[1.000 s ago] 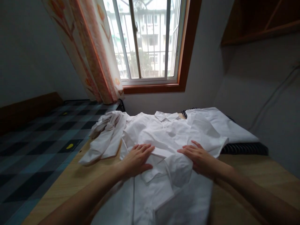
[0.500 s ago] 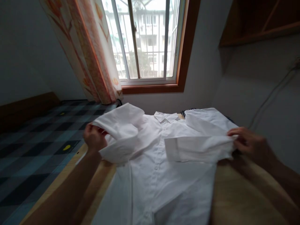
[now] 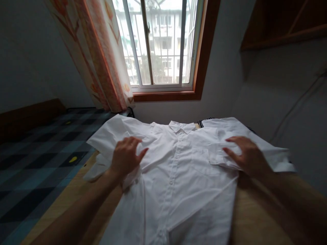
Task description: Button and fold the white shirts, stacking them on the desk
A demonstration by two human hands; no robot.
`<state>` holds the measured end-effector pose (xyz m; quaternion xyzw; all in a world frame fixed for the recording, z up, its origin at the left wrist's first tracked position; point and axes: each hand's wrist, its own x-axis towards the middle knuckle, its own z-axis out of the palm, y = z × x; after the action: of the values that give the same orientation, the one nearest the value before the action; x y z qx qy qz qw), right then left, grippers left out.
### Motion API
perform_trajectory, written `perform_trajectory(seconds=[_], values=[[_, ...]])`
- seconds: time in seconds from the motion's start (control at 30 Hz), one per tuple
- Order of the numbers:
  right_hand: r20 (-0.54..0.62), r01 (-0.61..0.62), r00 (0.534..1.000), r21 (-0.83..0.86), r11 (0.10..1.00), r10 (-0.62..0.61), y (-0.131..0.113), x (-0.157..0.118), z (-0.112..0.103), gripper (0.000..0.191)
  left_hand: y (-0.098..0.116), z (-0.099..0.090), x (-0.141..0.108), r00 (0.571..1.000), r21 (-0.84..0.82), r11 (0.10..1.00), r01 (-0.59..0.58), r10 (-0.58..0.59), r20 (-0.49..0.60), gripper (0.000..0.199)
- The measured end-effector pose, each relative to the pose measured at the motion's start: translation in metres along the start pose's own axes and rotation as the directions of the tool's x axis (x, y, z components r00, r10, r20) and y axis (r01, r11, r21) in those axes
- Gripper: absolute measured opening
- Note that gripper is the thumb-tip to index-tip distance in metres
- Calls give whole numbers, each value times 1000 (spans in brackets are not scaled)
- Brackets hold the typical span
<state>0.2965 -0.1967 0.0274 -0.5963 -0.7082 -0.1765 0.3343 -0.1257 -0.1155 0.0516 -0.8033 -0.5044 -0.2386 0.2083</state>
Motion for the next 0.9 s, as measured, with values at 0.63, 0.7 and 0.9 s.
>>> perform_trajectory(seconds=[0.63, 0.7, 0.9], values=[[409, 172, 896, 43, 984, -175, -101, -24, 82, 12, 67, 52, -12, 990, -455, 887, 78, -124, -74, 33], [404, 179, 880, 201, 963, -248, -94, -26, 66, 16, 67, 43, -16, 996, -454, 887, -83, 61, -62, 33], [436, -190, 888, 639, 745, -148, -72, -24, 26, 24, 71, 40, -24, 974, -395, 908, -137, 197, 115, 28]])
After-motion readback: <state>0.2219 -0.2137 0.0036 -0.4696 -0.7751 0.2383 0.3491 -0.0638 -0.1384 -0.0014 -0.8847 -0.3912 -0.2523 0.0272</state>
